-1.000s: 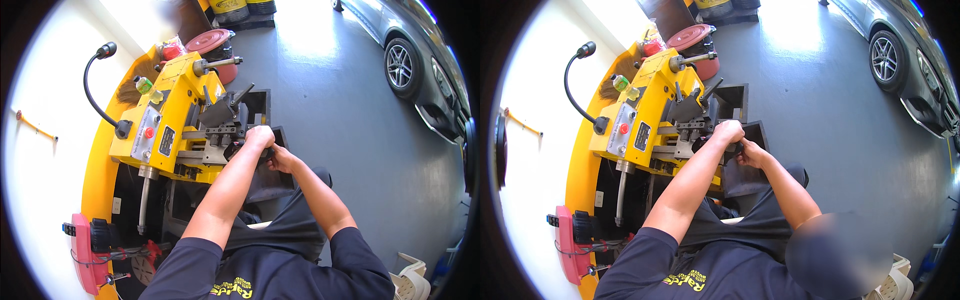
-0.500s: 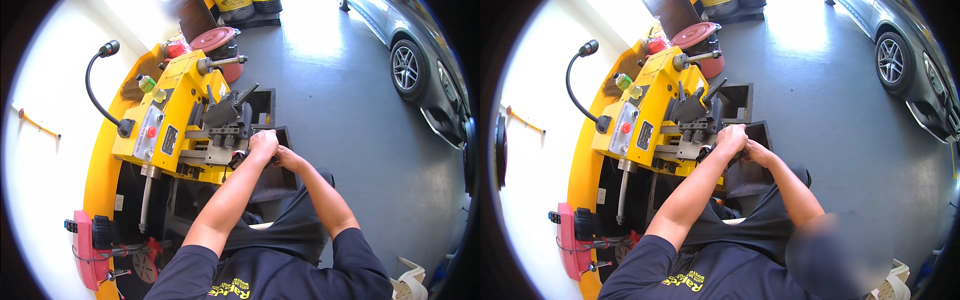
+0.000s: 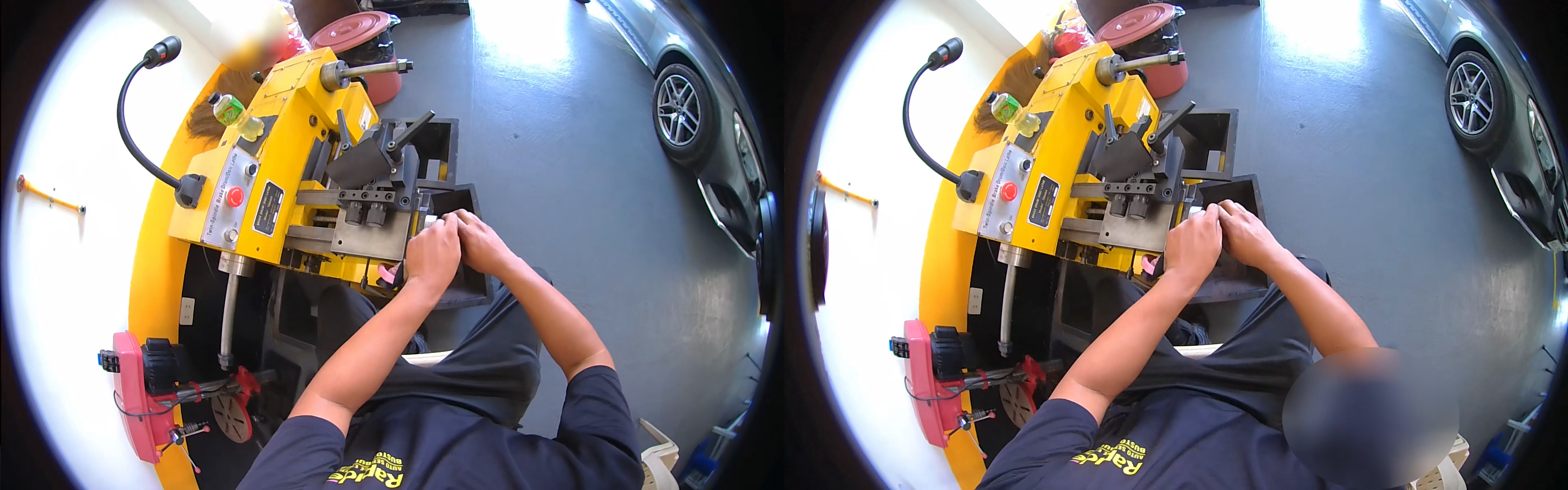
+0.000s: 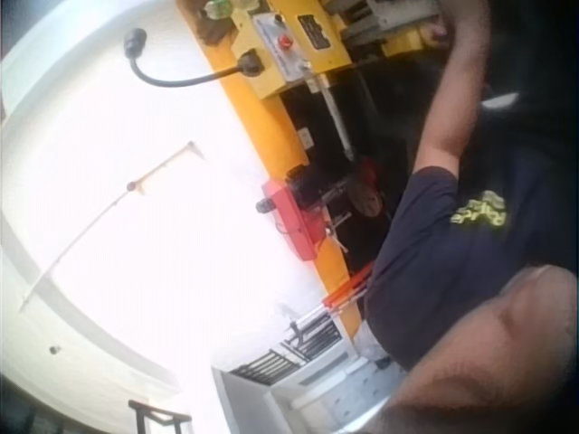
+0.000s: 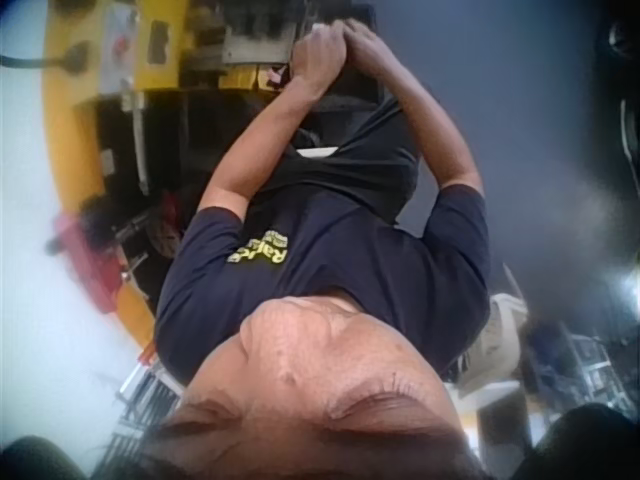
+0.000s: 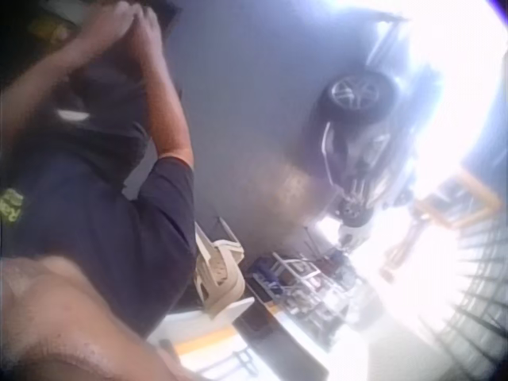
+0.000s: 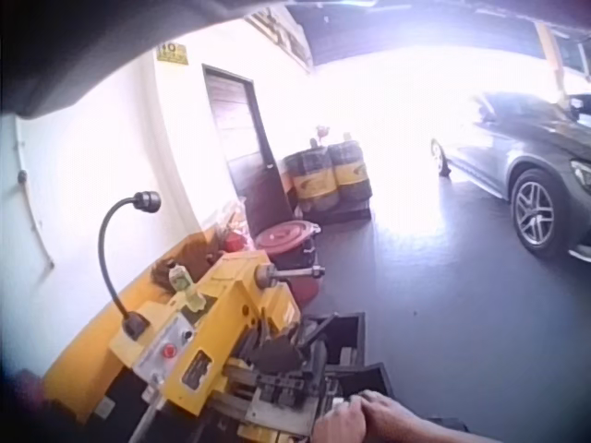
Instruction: The person wipes a small metal component with a cloth, then pours liquid from a bottle onto the cloth and continues wiping parts of a yellow twin-spindle brake drum lathe. The person uses a sanding block on a threaded rod and wipes the machine surface.
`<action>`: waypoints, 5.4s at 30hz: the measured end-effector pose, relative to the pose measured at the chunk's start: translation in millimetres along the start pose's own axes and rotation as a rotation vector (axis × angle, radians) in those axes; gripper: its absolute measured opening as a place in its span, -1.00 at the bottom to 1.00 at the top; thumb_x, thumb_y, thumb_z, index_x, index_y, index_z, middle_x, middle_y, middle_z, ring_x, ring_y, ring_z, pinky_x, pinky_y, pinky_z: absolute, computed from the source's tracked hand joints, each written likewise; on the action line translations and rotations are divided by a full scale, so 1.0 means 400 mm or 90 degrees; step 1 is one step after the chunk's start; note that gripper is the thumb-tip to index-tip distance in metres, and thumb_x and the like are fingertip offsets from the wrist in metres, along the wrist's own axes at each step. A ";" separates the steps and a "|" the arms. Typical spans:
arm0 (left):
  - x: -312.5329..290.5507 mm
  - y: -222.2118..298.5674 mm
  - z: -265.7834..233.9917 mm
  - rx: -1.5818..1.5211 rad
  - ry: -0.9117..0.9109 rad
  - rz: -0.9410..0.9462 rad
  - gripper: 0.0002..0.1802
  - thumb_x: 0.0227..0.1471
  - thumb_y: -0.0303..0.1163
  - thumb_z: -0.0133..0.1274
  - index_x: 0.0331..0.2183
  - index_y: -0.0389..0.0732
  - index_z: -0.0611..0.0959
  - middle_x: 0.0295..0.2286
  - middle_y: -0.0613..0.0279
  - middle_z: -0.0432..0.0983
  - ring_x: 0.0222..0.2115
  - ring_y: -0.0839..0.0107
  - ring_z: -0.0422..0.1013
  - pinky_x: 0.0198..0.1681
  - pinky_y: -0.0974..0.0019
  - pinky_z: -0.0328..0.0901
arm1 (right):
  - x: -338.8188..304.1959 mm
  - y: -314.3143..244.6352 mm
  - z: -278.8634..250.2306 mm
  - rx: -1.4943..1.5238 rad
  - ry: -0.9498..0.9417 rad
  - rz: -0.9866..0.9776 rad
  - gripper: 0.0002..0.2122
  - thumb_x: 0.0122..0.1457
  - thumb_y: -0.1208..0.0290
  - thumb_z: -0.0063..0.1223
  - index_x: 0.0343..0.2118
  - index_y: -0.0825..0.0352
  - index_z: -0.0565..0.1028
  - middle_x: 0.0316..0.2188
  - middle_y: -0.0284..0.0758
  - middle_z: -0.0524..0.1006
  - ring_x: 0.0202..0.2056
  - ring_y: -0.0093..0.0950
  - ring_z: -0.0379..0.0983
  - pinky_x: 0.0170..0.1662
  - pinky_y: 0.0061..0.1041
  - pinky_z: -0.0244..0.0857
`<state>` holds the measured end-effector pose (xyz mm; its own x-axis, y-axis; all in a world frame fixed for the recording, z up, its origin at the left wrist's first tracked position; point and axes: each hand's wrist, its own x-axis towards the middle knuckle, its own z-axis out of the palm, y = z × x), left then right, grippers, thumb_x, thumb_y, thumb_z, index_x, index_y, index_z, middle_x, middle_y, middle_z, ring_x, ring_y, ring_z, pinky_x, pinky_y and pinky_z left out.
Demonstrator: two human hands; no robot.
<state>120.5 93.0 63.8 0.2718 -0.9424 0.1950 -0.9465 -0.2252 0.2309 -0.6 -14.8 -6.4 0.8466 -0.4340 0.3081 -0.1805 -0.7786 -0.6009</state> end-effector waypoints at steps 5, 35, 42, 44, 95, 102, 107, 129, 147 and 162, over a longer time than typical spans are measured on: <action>-0.069 0.000 -0.023 -0.131 -0.072 -0.062 -0.66 0.32 -0.32 0.08 0.06 -0.25 0.58 -0.30 -0.10 0.71 -0.28 -0.17 0.66 -0.19 -0.15 0.54 | 0.002 -0.030 0.001 -0.176 0.109 -0.065 -0.51 0.19 0.44 0.24 0.20 0.35 0.48 0.16 -0.10 0.48 0.15 -0.13 0.47 0.22 -0.17 0.39; -0.225 -0.589 -0.283 -0.508 0.246 -0.065 -0.47 0.33 -0.40 0.10 0.28 -0.34 0.56 0.30 -0.11 0.47 0.37 -0.06 0.32 0.46 -0.01 0.14 | 0.116 -0.437 0.030 0.185 0.000 0.333 -0.82 0.39 0.54 0.15 -0.01 0.40 0.66 -0.27 -0.32 0.73 -0.30 -0.58 0.56 -0.14 -0.53 0.44; -0.226 -0.678 -0.152 -0.172 0.076 0.074 -0.34 0.23 -0.31 0.09 0.36 0.01 0.55 0.41 0.35 0.38 0.46 0.23 0.18 0.50 -0.08 -0.09 | 0.127 -0.495 0.031 0.201 -0.061 0.302 -0.82 0.38 0.56 0.14 -0.03 0.43 0.66 -0.30 -0.30 0.72 -0.29 -0.54 0.60 -0.11 -0.51 0.48; -0.227 -0.679 -0.164 -0.084 0.064 0.095 -0.29 0.19 -0.34 0.10 0.38 0.05 0.52 0.39 0.34 0.40 0.46 0.19 0.18 0.51 -0.15 -0.08 | 0.097 -0.482 0.023 0.217 -0.056 0.337 -0.82 0.40 0.55 0.12 -0.02 0.47 0.65 -0.30 -0.31 0.71 -0.29 -0.58 0.57 -0.11 -0.54 0.49; -0.454 -0.662 -0.222 -1.210 0.153 -0.574 -0.61 0.30 -0.48 0.06 0.12 -0.35 0.65 0.01 0.08 0.67 0.01 0.28 0.61 0.21 0.22 0.43 | 1.256 -0.437 0.207 0.187 0.074 0.067 -0.19 0.07 0.03 0.61 0.33 0.27 0.46 0.16 -0.20 0.66 0.20 -0.29 0.58 0.34 -0.26 0.35; -0.455 -0.656 -0.233 -1.174 0.170 -0.561 -0.63 0.29 -0.53 0.21 0.10 -0.37 0.64 -0.06 0.14 0.67 -0.06 0.40 0.61 0.11 0.29 0.47 | 1.024 -0.470 0.078 0.374 0.100 -0.018 -0.36 0.20 0.18 0.51 0.24 0.35 0.46 0.07 -0.20 0.68 0.08 -0.38 0.64 0.19 -0.34 0.46; -0.467 -0.681 -0.235 -1.107 0.137 -0.528 -0.70 0.28 -0.51 0.26 0.01 -0.36 0.64 -0.12 0.20 0.68 -0.12 0.51 0.58 0.06 0.33 0.48 | 0.656 -0.572 -0.027 0.410 -0.079 0.189 -0.45 0.22 0.33 0.47 0.19 0.42 0.48 0.00 -0.26 0.68 -0.03 -0.50 0.63 0.09 -0.40 0.51; -0.505 -0.662 -0.196 -1.128 0.257 -0.572 -0.54 0.35 -0.48 0.07 0.23 -0.36 0.58 0.05 0.16 0.64 0.07 0.41 0.52 0.27 0.27 0.33 | 0.478 -0.554 0.046 -0.017 -0.402 0.266 -0.40 0.14 0.02 0.35 0.01 0.53 0.56 -0.20 0.01 0.67 -0.17 -0.21 0.62 0.00 -0.25 0.47; -0.506 -0.682 -0.177 -1.130 0.259 -0.545 -0.51 0.35 -0.48 0.05 0.26 -0.37 0.57 0.10 0.10 0.64 0.12 0.33 0.54 0.29 0.24 0.34 | 0.480 -0.574 -0.019 -0.144 -0.484 0.331 -0.45 0.18 0.00 0.31 -0.10 0.53 0.59 -0.25 0.03 0.66 -0.22 -0.16 0.64 -0.07 -0.22 0.48; -0.545 -0.684 -0.185 -1.194 0.243 -0.569 -0.44 0.30 -0.52 0.14 0.29 -0.39 0.51 0.07 0.15 0.63 0.08 0.42 0.52 0.26 0.31 0.32 | 0.562 -0.627 0.074 -0.183 -0.431 0.214 -0.44 0.19 0.00 0.28 -0.04 0.51 0.62 -0.21 0.08 0.69 -0.17 -0.11 0.69 -0.03 -0.19 0.48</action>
<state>332.9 378.4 28.6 0.6860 -0.6062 -0.4023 0.6260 0.2100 0.7510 249.6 96.5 191.9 0.8269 -0.3690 -0.4244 -0.5234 -0.7810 -0.3408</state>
